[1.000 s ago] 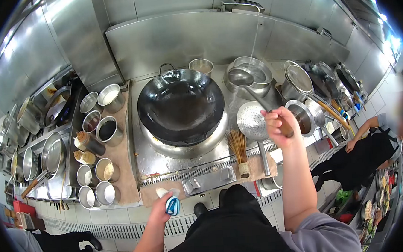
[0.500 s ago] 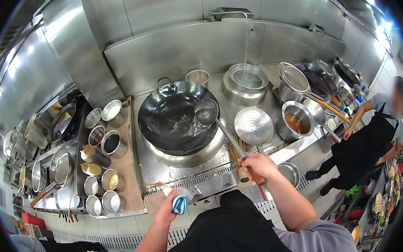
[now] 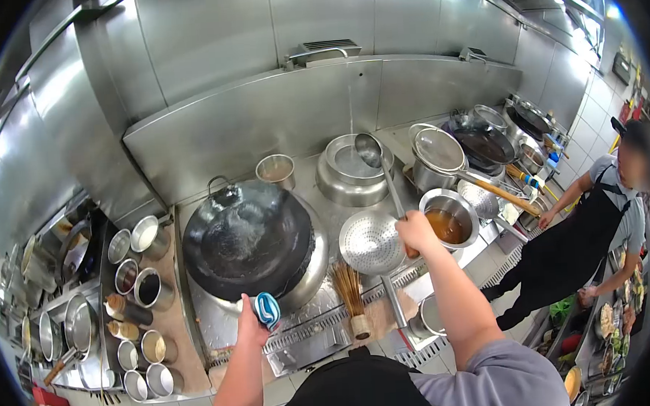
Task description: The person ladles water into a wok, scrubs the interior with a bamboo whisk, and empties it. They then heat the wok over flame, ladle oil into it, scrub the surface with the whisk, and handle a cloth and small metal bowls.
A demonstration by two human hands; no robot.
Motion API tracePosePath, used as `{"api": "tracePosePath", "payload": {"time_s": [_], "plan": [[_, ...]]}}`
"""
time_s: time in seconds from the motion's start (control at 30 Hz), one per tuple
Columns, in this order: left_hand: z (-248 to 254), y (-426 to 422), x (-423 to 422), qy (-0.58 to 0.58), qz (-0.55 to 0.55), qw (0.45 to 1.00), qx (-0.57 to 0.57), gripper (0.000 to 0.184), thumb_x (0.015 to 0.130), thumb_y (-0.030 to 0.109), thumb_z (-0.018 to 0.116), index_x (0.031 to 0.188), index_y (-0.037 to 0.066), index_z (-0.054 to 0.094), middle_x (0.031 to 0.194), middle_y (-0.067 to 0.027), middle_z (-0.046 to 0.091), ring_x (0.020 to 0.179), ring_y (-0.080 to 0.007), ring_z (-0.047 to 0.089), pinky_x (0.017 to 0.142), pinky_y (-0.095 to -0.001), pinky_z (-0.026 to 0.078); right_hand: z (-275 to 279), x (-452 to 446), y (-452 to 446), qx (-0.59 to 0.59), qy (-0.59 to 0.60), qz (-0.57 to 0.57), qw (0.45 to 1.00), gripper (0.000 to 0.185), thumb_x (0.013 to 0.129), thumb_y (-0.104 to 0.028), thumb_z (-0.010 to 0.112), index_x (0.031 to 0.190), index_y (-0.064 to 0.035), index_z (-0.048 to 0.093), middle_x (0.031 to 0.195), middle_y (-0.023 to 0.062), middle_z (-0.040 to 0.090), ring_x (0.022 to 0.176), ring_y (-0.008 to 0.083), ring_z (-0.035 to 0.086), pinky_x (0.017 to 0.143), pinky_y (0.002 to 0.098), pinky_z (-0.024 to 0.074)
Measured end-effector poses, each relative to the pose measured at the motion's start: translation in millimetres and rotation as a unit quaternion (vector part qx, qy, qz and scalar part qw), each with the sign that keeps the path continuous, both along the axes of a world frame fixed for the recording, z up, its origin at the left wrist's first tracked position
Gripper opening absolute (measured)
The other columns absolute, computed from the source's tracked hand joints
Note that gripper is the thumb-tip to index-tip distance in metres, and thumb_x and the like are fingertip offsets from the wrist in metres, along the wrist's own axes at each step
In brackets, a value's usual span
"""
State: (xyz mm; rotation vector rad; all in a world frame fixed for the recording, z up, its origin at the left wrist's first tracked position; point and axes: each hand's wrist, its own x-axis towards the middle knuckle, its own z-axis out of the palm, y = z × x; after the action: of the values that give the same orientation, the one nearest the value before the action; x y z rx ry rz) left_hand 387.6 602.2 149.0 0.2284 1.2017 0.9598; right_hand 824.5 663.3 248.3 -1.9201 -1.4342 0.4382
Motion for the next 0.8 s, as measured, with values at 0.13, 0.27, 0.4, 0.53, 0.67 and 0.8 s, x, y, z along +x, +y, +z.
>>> {"api": "tracePosePath", "payload": {"time_s": [0.13,0.27,0.4,0.53,0.67,0.8], "plan": [[-11.1,24.0,19.7,0.016,0.049,0.998,-0.032,0.037,0.093,0.053,0.05,0.082,0.02,0.063,0.074,0.0018,0.062,0.067,-0.0179,0.058,0.057,-0.0397,0.047,-6.9,47.5,84.5,-0.103,0.053,-0.022,0.993,0.037,0.073,-0.024,0.061,0.084,0.0107,0.067,0.08,0.0316,0.065,0.083,0.0421,0.067,0.075,0.0446,0.0523],[-23.2,24.6,23.7,-0.091,0.16,0.981,0.059,0.019,0.091,0.022,0.05,0.08,0.014,0.062,0.072,0.0007,0.062,0.063,-0.0151,0.059,0.057,-0.0317,0.048,-20.4,51.8,152.4,-0.12,-0.012,-0.003,0.993,0.033,0.075,-0.021,0.058,0.079,0.0107,0.067,0.08,0.0316,0.065,0.081,0.0412,0.068,0.075,0.044,0.0524],[-24.9,18.9,19.7,-0.061,0.189,0.977,0.079,0.019,0.091,0.016,0.047,0.076,0.013,0.06,0.068,-0.0005,0.06,0.059,-0.0158,0.057,0.052,-0.0309,0.044,-59.9,60.5,212.3,-0.145,0.233,0.056,0.96,0.019,0.077,-0.014,0.055,0.067,0.0009,0.062,0.066,0.0175,0.063,0.062,0.0323,0.064,0.056,0.0425,0.0482],[-28.5,23.6,15.9,-0.037,0.226,0.972,0.056,0.024,0.09,0.017,0.049,0.067,0.016,0.054,0.058,0.0013,0.053,0.048,-0.0141,0.052,0.042,-0.0295,0.04,-18.0,45.0,198.5,-0.127,0.781,-0.031,0.61,0.008,0.079,-0.006,0.054,0.078,-0.0052,0.046,0.063,0.0061,0.052,0.051,0.0145,0.055,0.045,0.0273,0.0374],[-31.6,22.5,11.0,-0.062,0.201,0.975,0.075,0.016,0.088,0.014,0.053,0.073,0.013,0.059,0.066,-0.0005,0.059,0.058,-0.0146,0.058,0.053,-0.0297,0.047,8.2,19.2,172.4,-0.104,0.811,-0.021,0.575,0.01,0.079,-0.006,0.055,0.079,-0.0059,0.044,0.065,0.0051,0.052,0.052,0.0149,0.055,0.046,0.0267,0.0372],[-33.9,21.1,6.4,-0.053,0.185,0.978,0.087,0.014,0.086,0.015,0.055,0.073,0.013,0.061,0.066,-0.0008,0.061,0.059,-0.0149,0.059,0.054,-0.0304,0.049,40.3,-3.3,128.9,-0.08,0.785,0.041,0.613,0.012,0.078,-0.007,0.057,0.08,-0.0049,0.045,0.065,0.0037,0.052,0.054,0.014,0.054,0.048,0.0267,0.0377]]}}
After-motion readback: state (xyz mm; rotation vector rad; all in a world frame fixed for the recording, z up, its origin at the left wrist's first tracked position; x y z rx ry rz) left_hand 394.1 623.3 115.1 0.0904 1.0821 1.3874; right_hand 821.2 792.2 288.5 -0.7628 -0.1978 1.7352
